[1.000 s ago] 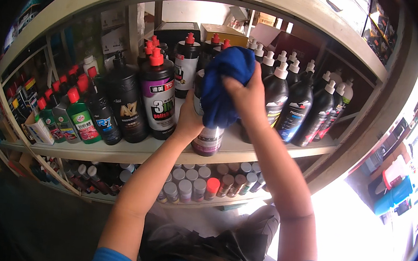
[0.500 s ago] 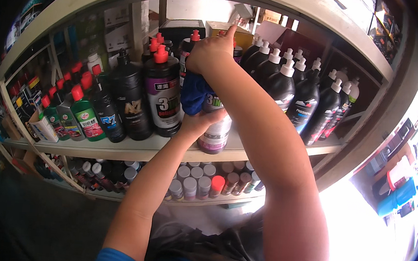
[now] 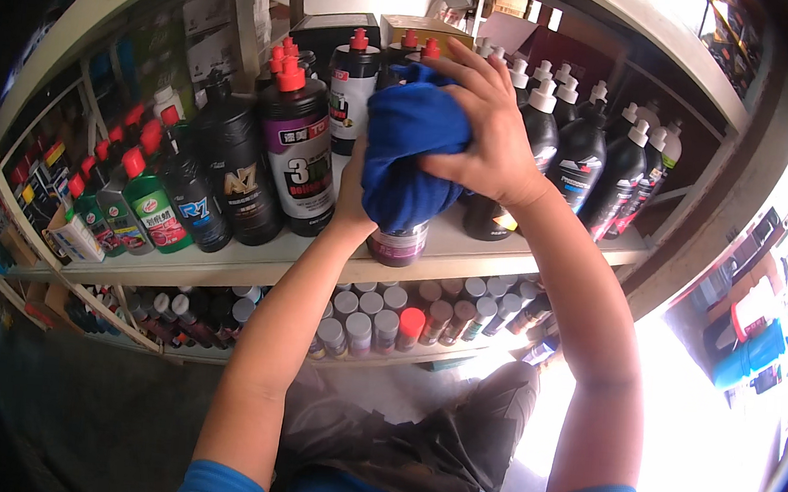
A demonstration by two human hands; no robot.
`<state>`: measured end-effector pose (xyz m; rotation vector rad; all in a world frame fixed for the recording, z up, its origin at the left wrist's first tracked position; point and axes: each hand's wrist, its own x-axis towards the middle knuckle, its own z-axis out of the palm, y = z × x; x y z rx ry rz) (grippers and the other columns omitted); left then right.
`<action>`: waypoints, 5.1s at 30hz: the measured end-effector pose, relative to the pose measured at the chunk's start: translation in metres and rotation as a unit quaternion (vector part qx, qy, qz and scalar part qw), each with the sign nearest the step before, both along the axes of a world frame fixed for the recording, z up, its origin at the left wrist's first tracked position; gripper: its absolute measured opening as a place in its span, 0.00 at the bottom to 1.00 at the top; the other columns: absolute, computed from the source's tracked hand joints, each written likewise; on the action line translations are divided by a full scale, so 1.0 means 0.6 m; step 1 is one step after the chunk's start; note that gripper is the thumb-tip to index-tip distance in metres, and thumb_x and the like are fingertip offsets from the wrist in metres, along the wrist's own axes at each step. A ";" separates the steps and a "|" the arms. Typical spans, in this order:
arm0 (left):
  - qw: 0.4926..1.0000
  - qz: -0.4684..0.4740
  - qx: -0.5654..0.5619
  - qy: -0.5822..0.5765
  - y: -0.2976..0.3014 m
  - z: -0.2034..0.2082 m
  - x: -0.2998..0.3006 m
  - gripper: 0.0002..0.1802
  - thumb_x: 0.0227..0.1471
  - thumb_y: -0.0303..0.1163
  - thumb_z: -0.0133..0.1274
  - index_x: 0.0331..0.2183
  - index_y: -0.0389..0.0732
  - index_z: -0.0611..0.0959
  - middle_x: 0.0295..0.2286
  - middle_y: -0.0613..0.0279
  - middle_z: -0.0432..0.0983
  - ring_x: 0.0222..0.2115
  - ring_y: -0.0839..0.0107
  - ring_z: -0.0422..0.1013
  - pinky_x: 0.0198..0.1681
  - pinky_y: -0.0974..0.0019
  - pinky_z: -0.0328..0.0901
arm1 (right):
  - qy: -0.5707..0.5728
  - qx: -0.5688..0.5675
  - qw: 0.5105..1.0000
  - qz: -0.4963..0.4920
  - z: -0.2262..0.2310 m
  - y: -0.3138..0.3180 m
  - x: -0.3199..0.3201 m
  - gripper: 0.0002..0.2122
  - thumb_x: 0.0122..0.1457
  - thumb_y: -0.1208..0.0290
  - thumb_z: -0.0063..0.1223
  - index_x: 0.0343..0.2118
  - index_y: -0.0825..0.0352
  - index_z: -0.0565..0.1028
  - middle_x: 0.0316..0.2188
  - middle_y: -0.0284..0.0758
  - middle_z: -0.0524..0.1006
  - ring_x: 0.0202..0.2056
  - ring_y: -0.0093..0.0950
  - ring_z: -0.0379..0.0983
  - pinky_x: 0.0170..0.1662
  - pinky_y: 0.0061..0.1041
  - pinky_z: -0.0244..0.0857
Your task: The person kneels in front of a curved shelf and wipes the surface with a blue cloth. They pick up several bottles of automotive fluids, wipe each bottle, and place them back on the shelf in sequence.
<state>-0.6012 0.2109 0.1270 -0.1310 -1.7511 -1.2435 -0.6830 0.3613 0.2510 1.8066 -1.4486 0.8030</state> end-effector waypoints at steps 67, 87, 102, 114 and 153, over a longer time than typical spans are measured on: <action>0.829 0.538 0.029 -0.148 -0.148 -0.106 -0.157 0.51 0.28 0.38 0.73 0.49 0.31 0.58 0.44 0.35 0.66 0.45 0.41 0.65 0.50 0.50 0.62 | -0.944 -0.018 0.327 -0.028 -0.844 0.242 0.077 0.19 0.48 0.71 0.56 0.43 0.75 0.72 0.33 0.41 0.77 0.33 0.35 0.77 0.39 0.32 0.73; 0.904 0.380 -0.166 -0.107 -0.058 -0.034 -0.200 0.48 0.41 0.34 0.64 0.57 0.29 0.55 0.54 0.35 0.55 0.54 0.39 0.56 0.56 0.51 0.57 | -0.954 -0.025 0.298 -0.007 -0.843 0.226 0.075 0.18 0.48 0.72 0.55 0.42 0.73 0.72 0.31 0.41 0.77 0.30 0.35 0.77 0.35 0.33 0.74; 0.884 0.423 -0.025 -0.196 -0.086 0.015 -0.242 0.50 0.26 0.50 0.72 0.45 0.29 0.65 0.40 0.37 0.74 0.45 0.44 0.71 0.49 0.54 0.65 | -0.957 -0.055 0.283 -0.023 -0.840 0.247 0.069 0.18 0.48 0.71 0.56 0.43 0.72 0.71 0.32 0.40 0.77 0.30 0.33 0.76 0.35 0.33 0.72; 0.996 0.068 -0.028 -0.056 0.064 0.010 0.022 0.47 0.30 0.37 0.72 0.50 0.33 0.64 0.43 0.50 0.74 0.42 0.62 0.73 0.47 0.61 0.68 | -0.914 -0.048 0.373 0.153 -0.611 0.277 0.095 0.27 0.52 0.65 0.55 0.53 0.73 0.64 0.42 0.45 0.75 0.41 0.37 0.75 0.45 0.36 0.71; 0.967 0.115 -0.219 0.063 0.095 0.003 0.051 0.43 0.29 0.39 0.70 0.48 0.35 0.70 0.41 0.46 0.70 0.40 0.50 0.71 0.44 0.55 0.67 | -0.559 0.294 0.759 0.159 0.051 0.054 0.008 0.30 0.52 0.69 0.56 0.59 0.67 0.61 0.48 0.39 0.72 0.48 0.27 0.69 0.53 0.25 0.64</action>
